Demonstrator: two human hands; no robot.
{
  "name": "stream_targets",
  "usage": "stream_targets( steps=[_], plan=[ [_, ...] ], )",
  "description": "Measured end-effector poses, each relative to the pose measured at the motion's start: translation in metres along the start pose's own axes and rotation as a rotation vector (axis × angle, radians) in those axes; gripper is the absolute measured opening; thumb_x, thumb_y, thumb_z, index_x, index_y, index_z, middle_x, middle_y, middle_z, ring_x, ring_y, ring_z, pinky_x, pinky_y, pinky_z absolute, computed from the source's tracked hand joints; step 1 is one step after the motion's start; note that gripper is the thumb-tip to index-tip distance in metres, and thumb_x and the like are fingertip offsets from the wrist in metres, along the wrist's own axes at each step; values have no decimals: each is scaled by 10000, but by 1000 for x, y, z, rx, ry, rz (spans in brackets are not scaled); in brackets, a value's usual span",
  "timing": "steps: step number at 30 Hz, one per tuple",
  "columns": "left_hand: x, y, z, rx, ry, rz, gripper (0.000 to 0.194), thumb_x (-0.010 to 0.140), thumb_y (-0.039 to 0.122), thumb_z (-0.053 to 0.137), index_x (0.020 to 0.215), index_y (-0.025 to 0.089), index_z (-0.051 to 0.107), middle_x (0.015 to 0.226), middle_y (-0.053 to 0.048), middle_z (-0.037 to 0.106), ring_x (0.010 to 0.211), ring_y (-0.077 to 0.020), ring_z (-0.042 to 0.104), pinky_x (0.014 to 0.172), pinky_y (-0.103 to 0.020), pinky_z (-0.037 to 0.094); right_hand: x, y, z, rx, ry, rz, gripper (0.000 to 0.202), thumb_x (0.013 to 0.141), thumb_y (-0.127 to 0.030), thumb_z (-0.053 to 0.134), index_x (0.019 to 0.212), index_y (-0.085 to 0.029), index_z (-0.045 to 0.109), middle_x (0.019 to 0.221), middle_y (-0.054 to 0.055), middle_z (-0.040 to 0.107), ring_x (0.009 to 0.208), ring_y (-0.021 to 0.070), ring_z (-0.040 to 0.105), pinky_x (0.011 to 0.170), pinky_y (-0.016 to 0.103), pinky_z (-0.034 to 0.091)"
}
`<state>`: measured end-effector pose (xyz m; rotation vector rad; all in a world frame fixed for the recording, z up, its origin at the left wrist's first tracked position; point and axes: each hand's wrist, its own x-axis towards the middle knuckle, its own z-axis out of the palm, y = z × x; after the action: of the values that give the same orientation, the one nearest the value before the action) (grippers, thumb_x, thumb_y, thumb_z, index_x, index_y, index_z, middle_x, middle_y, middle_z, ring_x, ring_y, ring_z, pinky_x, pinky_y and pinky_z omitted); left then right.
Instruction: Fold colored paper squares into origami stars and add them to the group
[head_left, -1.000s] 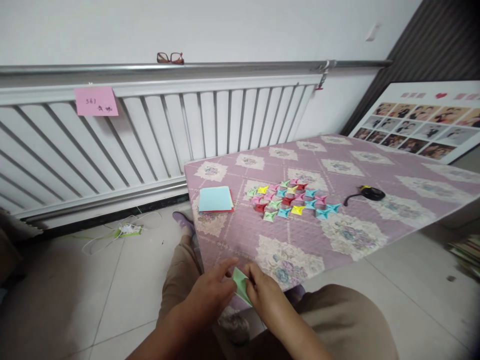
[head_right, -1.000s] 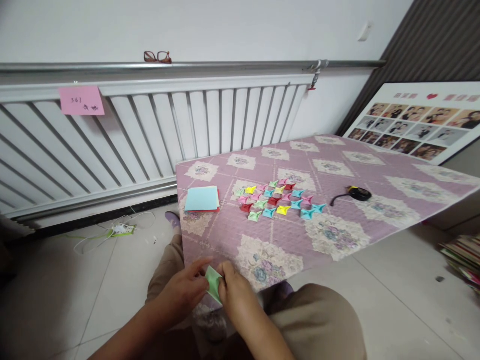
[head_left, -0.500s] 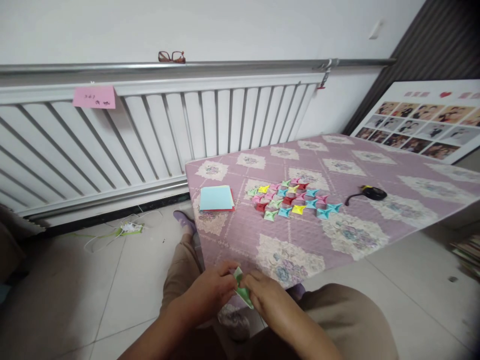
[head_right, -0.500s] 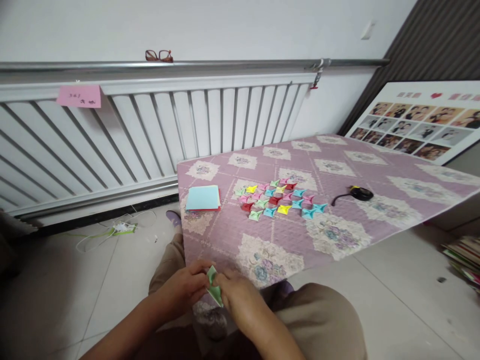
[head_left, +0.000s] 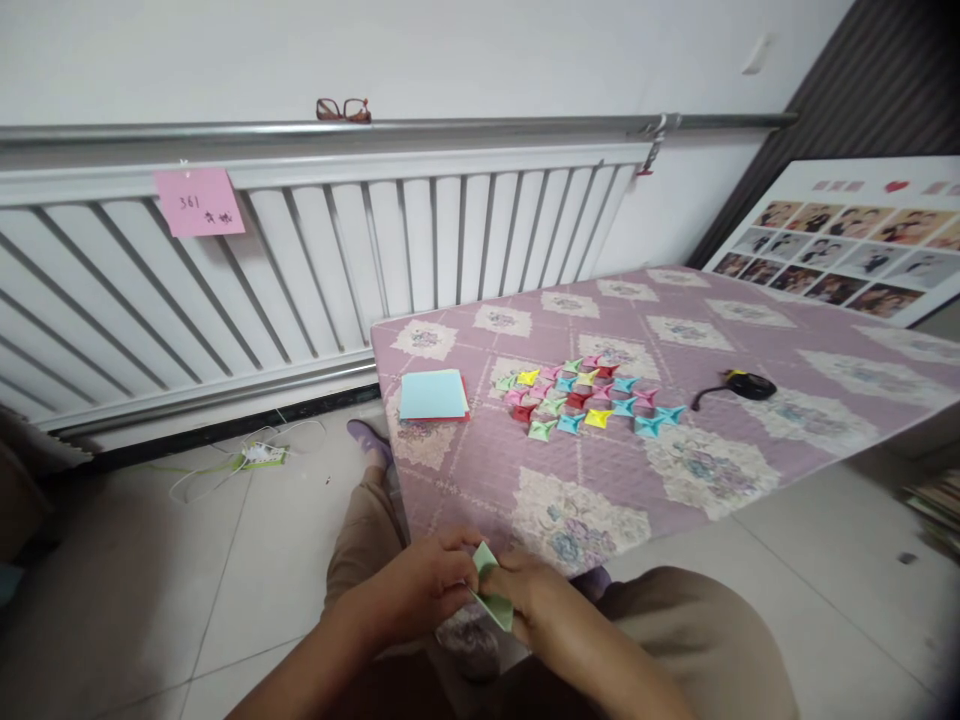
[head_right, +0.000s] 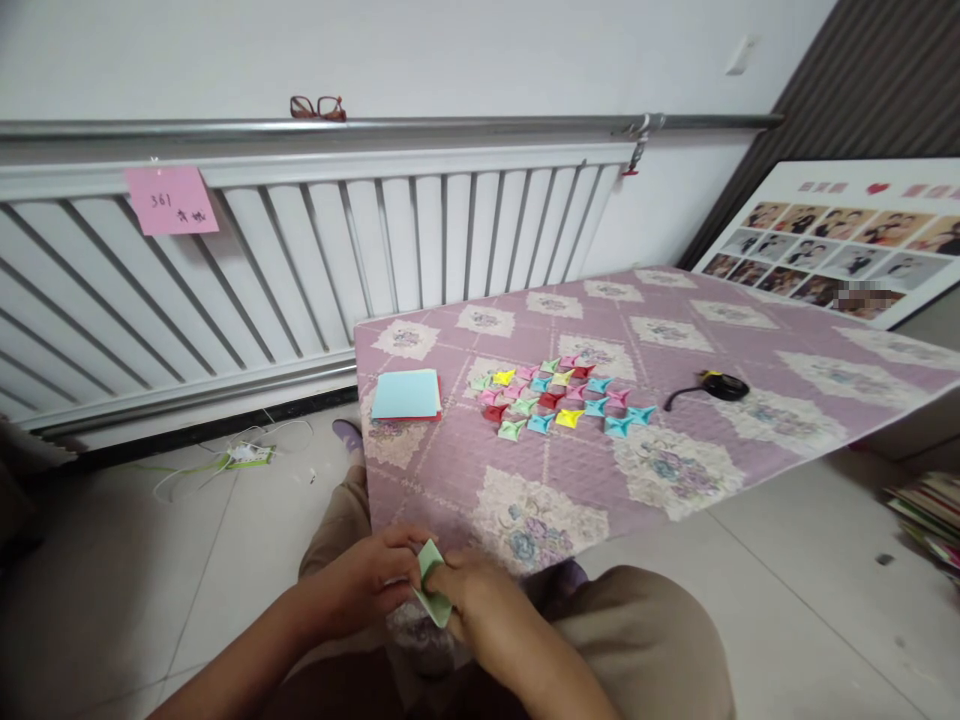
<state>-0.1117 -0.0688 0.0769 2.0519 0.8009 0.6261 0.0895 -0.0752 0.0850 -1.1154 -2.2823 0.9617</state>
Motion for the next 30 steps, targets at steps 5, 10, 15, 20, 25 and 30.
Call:
stream_targets(
  steps=[5,10,15,20,25,30],
  plan=[
    [0,-1,1,-82,115,-31,161,746,26,541,781,178,581,1144,-40,567,1018,-157,536,885,-264,415,2,4,0,-24,-80,-5,201,727,-71,513,806,-216,628,801,9,613,777,168,563,684,245,384],
    [3,-3,14,-162,188,-160,117,698,75,602,746,169,554,842,15,578,757,-122,516,686,-221,399,0,4,-1,66,-18,60,124,787,-170,533,808,-225,642,785,12,633,759,174,574,673,246,408],
    [10,-4,20,-185,271,-307,65,708,120,564,701,169,522,686,45,510,650,-108,450,605,-216,354,1,8,-3,171,-4,113,137,826,-267,519,767,-213,631,732,-11,610,699,154,543,649,239,411],
    [21,-7,20,-272,336,-424,85,720,176,576,689,168,497,648,47,481,613,-103,435,585,-226,351,6,24,1,299,84,220,241,865,-355,457,750,-198,598,668,-24,544,650,139,504,597,231,395],
    [40,-18,34,-583,465,-423,251,681,225,634,878,169,487,756,25,552,647,-105,491,607,-235,396,14,43,4,344,206,267,226,824,-363,496,676,-201,549,602,-43,481,586,125,456,550,227,358],
    [55,-38,58,-814,411,-507,459,663,409,700,993,140,530,671,29,564,529,-89,485,526,-228,391,15,60,2,395,269,280,226,835,-383,498,724,-202,575,653,-20,546,635,146,499,600,249,396]
  ],
)
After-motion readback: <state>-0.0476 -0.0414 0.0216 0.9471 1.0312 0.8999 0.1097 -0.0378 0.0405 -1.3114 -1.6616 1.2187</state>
